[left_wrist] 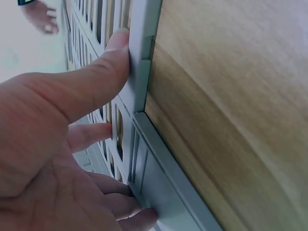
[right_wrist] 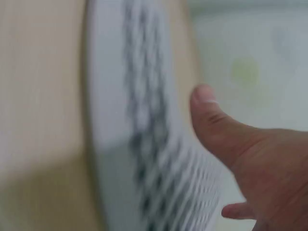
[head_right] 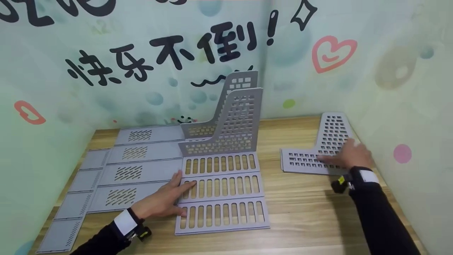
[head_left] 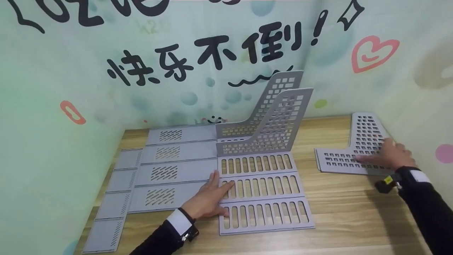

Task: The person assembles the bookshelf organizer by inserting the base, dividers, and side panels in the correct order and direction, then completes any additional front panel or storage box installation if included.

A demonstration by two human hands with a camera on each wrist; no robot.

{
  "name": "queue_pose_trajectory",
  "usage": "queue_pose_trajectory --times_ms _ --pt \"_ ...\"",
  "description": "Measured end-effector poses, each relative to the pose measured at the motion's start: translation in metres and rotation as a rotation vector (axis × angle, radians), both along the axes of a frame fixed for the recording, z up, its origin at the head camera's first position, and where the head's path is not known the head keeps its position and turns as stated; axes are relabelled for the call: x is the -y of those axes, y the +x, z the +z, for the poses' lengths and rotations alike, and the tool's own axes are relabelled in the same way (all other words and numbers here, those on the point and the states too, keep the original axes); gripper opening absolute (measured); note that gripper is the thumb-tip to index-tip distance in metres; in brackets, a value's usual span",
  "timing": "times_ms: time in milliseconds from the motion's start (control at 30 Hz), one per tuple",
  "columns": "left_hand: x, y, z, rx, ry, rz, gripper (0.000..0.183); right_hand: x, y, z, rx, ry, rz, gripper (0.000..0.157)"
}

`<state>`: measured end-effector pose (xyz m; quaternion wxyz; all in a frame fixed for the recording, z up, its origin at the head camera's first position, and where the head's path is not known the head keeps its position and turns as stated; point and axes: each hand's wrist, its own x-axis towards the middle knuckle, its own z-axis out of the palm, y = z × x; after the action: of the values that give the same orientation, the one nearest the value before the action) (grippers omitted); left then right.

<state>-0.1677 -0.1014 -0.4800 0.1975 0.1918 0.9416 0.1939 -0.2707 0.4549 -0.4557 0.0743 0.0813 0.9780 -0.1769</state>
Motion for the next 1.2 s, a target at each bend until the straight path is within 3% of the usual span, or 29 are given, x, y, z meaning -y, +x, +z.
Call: queue_pose_trajectory --times_ms 100,267,467,567,667,867,1067,1200 --pt "-0.001 0.001 -0.001 -0.009 0.017 0.002 0.097 -0.016 0.009 -0.003 0.046 0.019 -0.041 0.117" --pt "-0.001 0.008 0.001 -0.054 0.046 -0.02 0.094 -0.022 0.009 0.003 0.07 0.019 -0.062 0.113" --pt "-0.007 0.021 0.008 -0.113 0.01 -0.128 0.076 -0.031 0.008 0.004 0.091 -0.045 -0.125 0.097" --pt "-0.014 0.027 0.011 -0.12 -0.022 -0.183 0.075 -0.04 0.009 0.003 0.08 -0.092 -0.151 0.093" --pt "-0.021 0.034 0.013 -0.107 -0.049 -0.249 0.075 -0.05 0.01 0.005 0.021 -0.226 -0.128 0.084" --pt "-0.026 0.045 0.016 -0.075 -0.06 -0.337 0.065 -0.056 0.012 0.012 -0.108 -0.608 0.053 0.067" --pt "-0.027 0.05 0.015 -0.059 -0.054 -0.388 0.068 -0.053 0.019 0.014 -0.139 -1.109 0.18 0.057" --pt "-0.027 0.052 0.011 -0.052 -0.053 -0.39 0.075 -0.05 0.022 0.011 -0.159 -1.273 0.284 0.055"
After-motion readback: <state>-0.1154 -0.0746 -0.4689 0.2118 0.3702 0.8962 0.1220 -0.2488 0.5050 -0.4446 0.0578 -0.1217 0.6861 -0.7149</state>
